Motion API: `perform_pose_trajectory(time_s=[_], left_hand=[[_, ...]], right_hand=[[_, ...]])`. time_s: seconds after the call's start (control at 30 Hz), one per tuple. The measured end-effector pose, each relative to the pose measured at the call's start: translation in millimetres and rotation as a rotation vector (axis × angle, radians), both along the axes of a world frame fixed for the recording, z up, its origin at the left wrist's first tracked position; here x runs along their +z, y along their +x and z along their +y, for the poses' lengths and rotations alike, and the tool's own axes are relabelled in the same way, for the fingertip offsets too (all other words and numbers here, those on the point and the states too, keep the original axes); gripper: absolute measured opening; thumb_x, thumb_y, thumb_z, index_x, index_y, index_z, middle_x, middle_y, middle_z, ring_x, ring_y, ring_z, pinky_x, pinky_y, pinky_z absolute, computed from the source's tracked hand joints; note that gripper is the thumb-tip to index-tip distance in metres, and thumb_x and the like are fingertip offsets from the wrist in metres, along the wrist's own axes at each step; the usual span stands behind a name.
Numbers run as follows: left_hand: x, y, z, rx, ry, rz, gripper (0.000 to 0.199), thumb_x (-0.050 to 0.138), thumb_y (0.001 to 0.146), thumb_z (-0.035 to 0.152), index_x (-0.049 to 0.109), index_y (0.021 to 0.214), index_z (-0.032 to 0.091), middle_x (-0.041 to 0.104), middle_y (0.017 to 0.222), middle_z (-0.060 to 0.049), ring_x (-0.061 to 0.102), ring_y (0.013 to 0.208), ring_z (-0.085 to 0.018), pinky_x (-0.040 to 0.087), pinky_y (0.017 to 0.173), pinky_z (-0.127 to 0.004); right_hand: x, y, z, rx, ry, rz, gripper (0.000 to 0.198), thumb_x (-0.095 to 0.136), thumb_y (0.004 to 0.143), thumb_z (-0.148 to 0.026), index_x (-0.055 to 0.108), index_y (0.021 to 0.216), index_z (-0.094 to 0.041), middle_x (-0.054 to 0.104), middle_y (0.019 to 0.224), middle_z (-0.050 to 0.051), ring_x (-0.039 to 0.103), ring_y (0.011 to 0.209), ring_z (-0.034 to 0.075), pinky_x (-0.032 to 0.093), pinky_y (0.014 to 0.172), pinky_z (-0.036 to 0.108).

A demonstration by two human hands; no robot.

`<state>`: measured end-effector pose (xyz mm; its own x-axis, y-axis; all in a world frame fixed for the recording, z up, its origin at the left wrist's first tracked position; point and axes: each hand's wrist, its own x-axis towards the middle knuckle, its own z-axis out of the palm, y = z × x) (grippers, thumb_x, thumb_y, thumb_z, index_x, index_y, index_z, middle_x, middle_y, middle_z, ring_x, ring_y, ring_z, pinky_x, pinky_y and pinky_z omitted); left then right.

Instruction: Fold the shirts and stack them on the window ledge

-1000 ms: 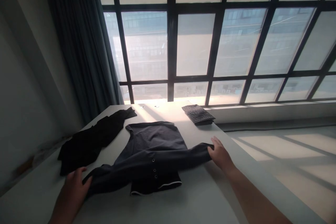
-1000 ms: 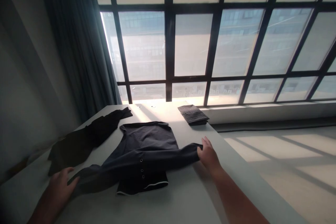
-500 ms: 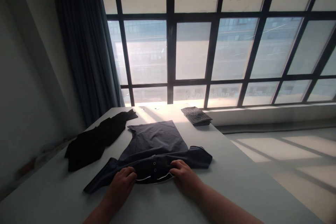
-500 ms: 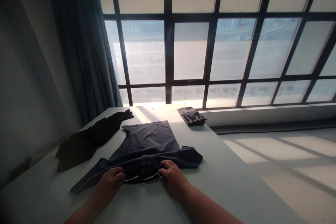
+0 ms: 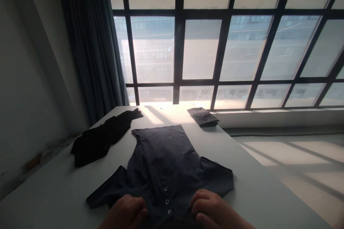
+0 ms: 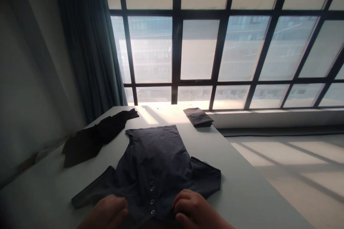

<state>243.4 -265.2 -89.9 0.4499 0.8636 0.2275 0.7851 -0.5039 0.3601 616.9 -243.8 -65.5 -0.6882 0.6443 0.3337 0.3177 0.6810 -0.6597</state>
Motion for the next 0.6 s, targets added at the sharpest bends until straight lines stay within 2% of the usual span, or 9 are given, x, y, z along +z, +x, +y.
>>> perform_pose_trajectory(time_s=[0.07, 0.13, 0.2, 0.27, 0.33, 0.4, 0.47, 0.53, 0.6], left_hand=[[11.9, 11.1, 21.4, 0.118, 0.02, 0.014, 0.029, 0.043, 0.105, 0.034, 0.068, 0.094, 0.025, 0.074, 0.092, -0.004, 0.071, 0.089, -0.021, 0.051, 0.084, -0.03], [22.0, 26.6, 53.0, 0.228, -0.037, 0.119, 0.03, 0.041, 0.104, 0.03, 0.071, 0.108, 0.024, 0.075, 0.111, -0.007, 0.07, 0.107, -0.023, 0.05, 0.098, -0.034], [26.1, 44.6, 90.6, 0.333, -0.114, 0.217, 0.039, 0.044, 0.103, 0.034, 0.066, 0.133, 0.021, 0.067, 0.14, -0.012, 0.062, 0.13, -0.027, 0.045, 0.113, -0.037], [23.4, 61.5, 130.6, 0.386, -0.149, 0.249, 0.054, 0.046, 0.102, 0.04, 0.056, 0.149, 0.015, 0.05, 0.16, -0.016, 0.046, 0.148, -0.03, 0.036, 0.123, -0.04], [16.6, 73.6, 170.0, 0.45, -0.187, 0.263, 0.065, 0.044, 0.102, 0.046, 0.048, 0.156, 0.009, 0.039, 0.167, -0.02, 0.035, 0.156, -0.034, 0.03, 0.127, -0.045], [8.3, 79.1, 205.9, 0.537, -0.238, 0.27, 0.071, 0.041, 0.102, 0.049, 0.043, 0.159, 0.007, 0.033, 0.169, -0.023, 0.031, 0.157, -0.039, 0.029, 0.127, -0.051], [0.2, 78.3, 236.7, 0.63, -0.272, 0.27, 0.071, 0.039, 0.102, 0.052, 0.041, 0.162, 0.012, 0.028, 0.171, -0.021, 0.027, 0.158, -0.043, 0.027, 0.126, -0.059], [-7.4, 74.3, 263.0, 0.703, -0.272, 0.266, 0.069, 0.035, 0.102, 0.055, 0.039, 0.164, 0.024, 0.023, 0.174, -0.016, 0.021, 0.159, -0.045, 0.02, 0.124, -0.069], [-14.0, 70.5, 287.4, 0.73, -0.246, 0.263, 0.066, 0.032, 0.102, 0.057, 0.038, 0.164, 0.033, 0.02, 0.176, -0.012, 0.017, 0.16, -0.044, 0.014, 0.123, -0.073]], right_hand=[[2.4, 2.1, 19.9, -0.145, 0.02, -0.042, 0.035, 0.048, 0.105, -0.043, 0.073, 0.097, -0.02, 0.072, 0.109, 0.012, 0.068, 0.103, 0.022, 0.053, 0.093, 0.035], [5.8, 0.7, 49.6, -0.256, -0.001, -0.15, 0.03, 0.053, 0.101, -0.038, 0.075, 0.105, -0.019, 0.07, 0.122, 0.013, 0.066, 0.115, 0.025, 0.051, 0.104, 0.039], [5.9, -5.7, 84.8, -0.314, -0.033, -0.306, 0.037, 0.058, 0.097, -0.038, 0.074, 0.124, -0.019, 0.064, 0.14, 0.014, 0.06, 0.131, 0.029, 0.045, 0.115, 0.043], [0.8, -16.3, 121.8, -0.352, -0.033, -0.451, 0.054, 0.058, 0.097, -0.041, 0.064, 0.145, -0.019, 0.05, 0.159, 0.014, 0.046, 0.147, 0.031, 0.037, 0.124, 0.043], [-8.2, -27.9, 158.1, -0.399, -0.02, -0.564, 0.064, 0.055, 0.099, -0.044, 0.052, 0.157, -0.016, 0.036, 0.169, 0.014, 0.031, 0.158, 0.031, 0.027, 0.129, 0.042], [-18.7, -36.5, 191.9, -0.437, -0.027, -0.617, 0.069, 0.052, 0.101, -0.047, 0.045, 0.162, -0.015, 0.029, 0.172, 0.015, 0.023, 0.161, 0.032, 0.02, 0.131, 0.044], [-28.5, -39.7, 221.9, -0.473, -0.042, -0.637, 0.07, 0.048, 0.103, -0.05, 0.04, 0.164, -0.018, 0.023, 0.174, 0.014, 0.018, 0.162, 0.033, 0.015, 0.131, 0.049], [-36.8, -38.0, 247.5, -0.505, -0.051, -0.649, 0.069, 0.042, 0.105, -0.055, 0.035, 0.166, -0.024, 0.018, 0.175, 0.011, 0.015, 0.163, 0.033, 0.011, 0.131, 0.05], [-43.5, -33.6, 269.3, -0.526, -0.058, -0.656, 0.069, 0.039, 0.106, -0.058, 0.033, 0.167, -0.028, 0.015, 0.176, 0.008, 0.012, 0.163, 0.031, 0.009, 0.131, 0.049]])
